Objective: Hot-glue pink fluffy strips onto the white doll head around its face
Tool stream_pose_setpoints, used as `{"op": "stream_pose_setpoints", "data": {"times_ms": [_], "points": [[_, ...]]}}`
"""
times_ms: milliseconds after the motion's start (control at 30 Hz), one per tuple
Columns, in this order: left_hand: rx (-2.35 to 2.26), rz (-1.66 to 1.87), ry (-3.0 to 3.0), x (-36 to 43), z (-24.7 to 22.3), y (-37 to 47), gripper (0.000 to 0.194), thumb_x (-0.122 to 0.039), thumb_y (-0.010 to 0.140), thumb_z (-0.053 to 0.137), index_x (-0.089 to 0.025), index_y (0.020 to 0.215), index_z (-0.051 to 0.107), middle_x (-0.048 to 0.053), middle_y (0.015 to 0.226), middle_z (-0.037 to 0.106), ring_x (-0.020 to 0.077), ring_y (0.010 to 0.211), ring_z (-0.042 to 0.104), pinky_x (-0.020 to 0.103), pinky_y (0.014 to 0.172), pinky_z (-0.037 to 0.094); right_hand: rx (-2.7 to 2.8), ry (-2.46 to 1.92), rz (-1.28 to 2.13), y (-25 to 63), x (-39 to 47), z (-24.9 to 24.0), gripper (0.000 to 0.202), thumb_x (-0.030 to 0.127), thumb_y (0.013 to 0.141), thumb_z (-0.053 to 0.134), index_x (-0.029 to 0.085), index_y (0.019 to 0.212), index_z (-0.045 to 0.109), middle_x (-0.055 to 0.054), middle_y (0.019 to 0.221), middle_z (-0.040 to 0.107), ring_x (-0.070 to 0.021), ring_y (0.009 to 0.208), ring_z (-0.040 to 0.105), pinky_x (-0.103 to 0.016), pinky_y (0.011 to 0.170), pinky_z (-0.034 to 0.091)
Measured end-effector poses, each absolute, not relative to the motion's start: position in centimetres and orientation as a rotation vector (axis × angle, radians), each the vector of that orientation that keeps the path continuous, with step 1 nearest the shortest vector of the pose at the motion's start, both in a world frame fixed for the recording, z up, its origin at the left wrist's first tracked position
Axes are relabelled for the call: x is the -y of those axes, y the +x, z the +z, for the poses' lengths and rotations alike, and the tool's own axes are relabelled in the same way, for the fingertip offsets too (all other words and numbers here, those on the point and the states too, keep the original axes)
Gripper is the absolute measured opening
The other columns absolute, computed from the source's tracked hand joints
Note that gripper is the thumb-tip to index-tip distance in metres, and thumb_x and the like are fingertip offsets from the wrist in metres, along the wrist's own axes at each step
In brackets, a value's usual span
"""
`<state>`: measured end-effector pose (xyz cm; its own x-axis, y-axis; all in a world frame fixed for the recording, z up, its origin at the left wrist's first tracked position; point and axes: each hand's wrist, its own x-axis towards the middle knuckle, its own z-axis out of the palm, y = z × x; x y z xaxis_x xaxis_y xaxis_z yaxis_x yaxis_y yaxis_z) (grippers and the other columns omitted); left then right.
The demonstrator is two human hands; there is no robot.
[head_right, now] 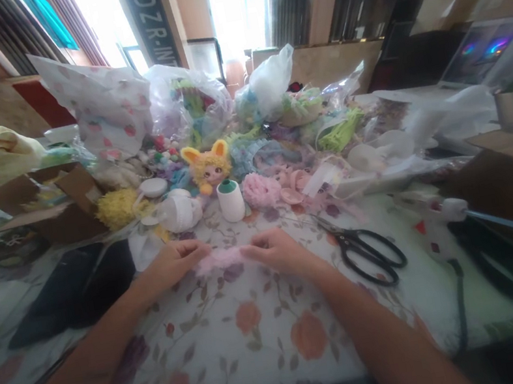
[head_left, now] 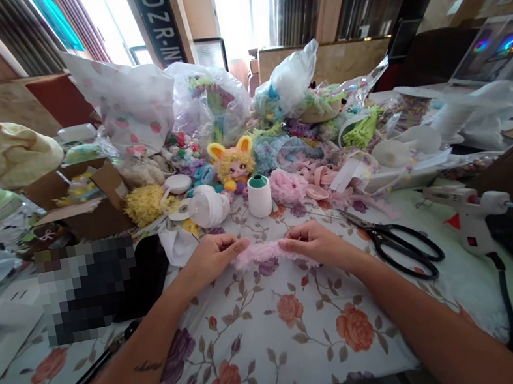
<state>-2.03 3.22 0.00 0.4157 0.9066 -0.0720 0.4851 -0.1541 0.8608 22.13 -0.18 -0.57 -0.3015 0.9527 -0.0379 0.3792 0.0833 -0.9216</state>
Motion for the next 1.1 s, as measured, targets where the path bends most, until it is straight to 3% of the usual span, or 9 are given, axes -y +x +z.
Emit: {"op": "stream_pose_setpoints", "data": {"times_ms": [167, 300, 400, 500, 567, 667, 800, 967, 1100], "points": [[-1.356, 1.112, 2.118, -3.9, 0.2, -1.4, 0.035, -0.045, 0.082, 0.059, -0.024, 0.111, 0.062, 0.006, 0.099, 0.065, 0.0207, 0.082, 0.06, 0.031, 0.068, 0.05, 1.826, -1.447, 0.327, 23.0, -0.9, -1.1, 0.028, 0.031, 0.089, 0.051, 0.016, 0.07, 0.064, -0.005, 0.073, 0.063, -0.0179, 0.069, 0.056, -0.03, 0.066, 0.04], [-1.364, 1.017, 2.399, -5.7, 2.5, 1.1, 0.06, -0.042, 0.083, 0.059, -0.025, 0.137, 0.039, 0.011, 0.132, 0.051, 0.0254, 0.106, 0.058, 0.037, 0.081, 0.051, 1.735, -1.449, 0.213, 23.5, -1.6, -2.0, 0.018, 0.023, 0.086, 0.052, 0.015, 0.076, 0.065, -0.008, 0.08, 0.067, -0.0209, 0.076, 0.059, -0.032, 0.071, 0.043], [-1.41, 0.87, 2.596, -7.6, 4.3, 4.1, 0.075, -0.045, 0.079, 0.063, -0.021, 0.142, 0.03, 0.016, 0.14, 0.044, 0.0327, 0.128, 0.043, 0.042, 0.095, 0.044, 1.702, -1.422, 0.152, 23.6, -1.7, -2.2, 0.017, 0.02, 0.085, 0.051, 0.016, 0.078, 0.066, -0.008, 0.083, 0.068, -0.0225, 0.083, 0.06, -0.034, 0.078, 0.044], [-1.601, 0.586, 2.581, -9.0, 4.9, 6.7, 0.077, -0.048, 0.075, 0.065, -0.023, 0.141, 0.034, 0.019, 0.135, 0.048, 0.0364, 0.112, 0.056, 0.041, 0.08, 0.049, 1.654, -1.411, 0.099, 23.8, -1.8, -2.0, 0.018, 0.02, 0.086, 0.049, 0.017, 0.079, 0.066, -0.008, 0.084, 0.068, -0.0236, 0.085, 0.061, -0.036, 0.081, 0.045], [-1.676, 0.471, 2.553, -9.4, 4.9, 7.6, 0.06, -0.039, 0.076, 0.063, -0.022, 0.131, 0.046, 0.018, 0.123, 0.056, 0.0338, 0.095, 0.063, 0.039, 0.071, 0.049, 1.629, -1.403, 0.077, 24.0, -1.8, -1.9, 0.019, 0.02, 0.086, 0.049, 0.018, 0.08, 0.066, -0.009, 0.086, 0.069, -0.0247, 0.088, 0.061, -0.037, 0.081, 0.046], [-1.674, 0.481, 2.554, -9.0, 4.8, 7.6, 0.04, -0.022, 0.076, 0.057, -0.017, 0.116, 0.055, 0.016, 0.11, 0.061, 0.0291, 0.088, 0.063, 0.033, 0.066, 0.047, 1.597, -1.384, 0.067, 24.2, -1.8, -1.8, 0.018, 0.019, 0.085, 0.049, 0.018, 0.082, 0.067, -0.009, 0.089, 0.069, -0.0256, 0.092, 0.062, -0.038, 0.081, 0.048], [-1.633, 0.705, 2.584, -7.3, 5.0, 5.6, 0.036, -0.023, 0.078, 0.058, -0.017, 0.112, 0.053, 0.013, 0.111, 0.059, 0.026, 0.091, 0.061, 0.031, 0.067, 0.046, 1.57, -1.343, 0.11, 23.8, -1.8, -1.9, 0.018, 0.022, 0.084, 0.052, 0.018, 0.095, 0.066, -0.01, 0.095, 0.07, -0.0242, 0.089, 0.064, -0.039, 0.082, 0.05], [-1.559, 1.177, 2.517, -4.0, 5.1, 3.3, 0.034, -0.032, 0.078, 0.065, -0.021, 0.107, 0.051, 0.006, 0.109, 0.059, 0.023, 0.094, 0.058, 0.029, 0.072, 0.045, 1.565, -1.217, 0.349, 22.4, -1.1, -1.7, 0.053, 0.03, 0.085, 0.056, 0.016, 0.135, 0.045, -0.015, 0.127, 0.06, -0.0283, 0.115, 0.057, -0.047, 0.097, 0.045], [-1.521, 1.359, 2.271, -1.7, 4.8, 3.4, 0.036, -0.038, 0.077, 0.067, -0.025, 0.105, 0.05, 0.003, 0.107, 0.058, 0.0194, 0.091, 0.057, 0.025, 0.064, 0.045, 1.617, -1.126, 0.638, 21.3, -0.4, -1.1, 0.066, 0.038, 0.085, 0.058, 0.017, 0.143, 0.033, -0.015, 0.137, 0.053, -0.0279, 0.125, 0.051, -0.044, 0.101, 0.041]]}}
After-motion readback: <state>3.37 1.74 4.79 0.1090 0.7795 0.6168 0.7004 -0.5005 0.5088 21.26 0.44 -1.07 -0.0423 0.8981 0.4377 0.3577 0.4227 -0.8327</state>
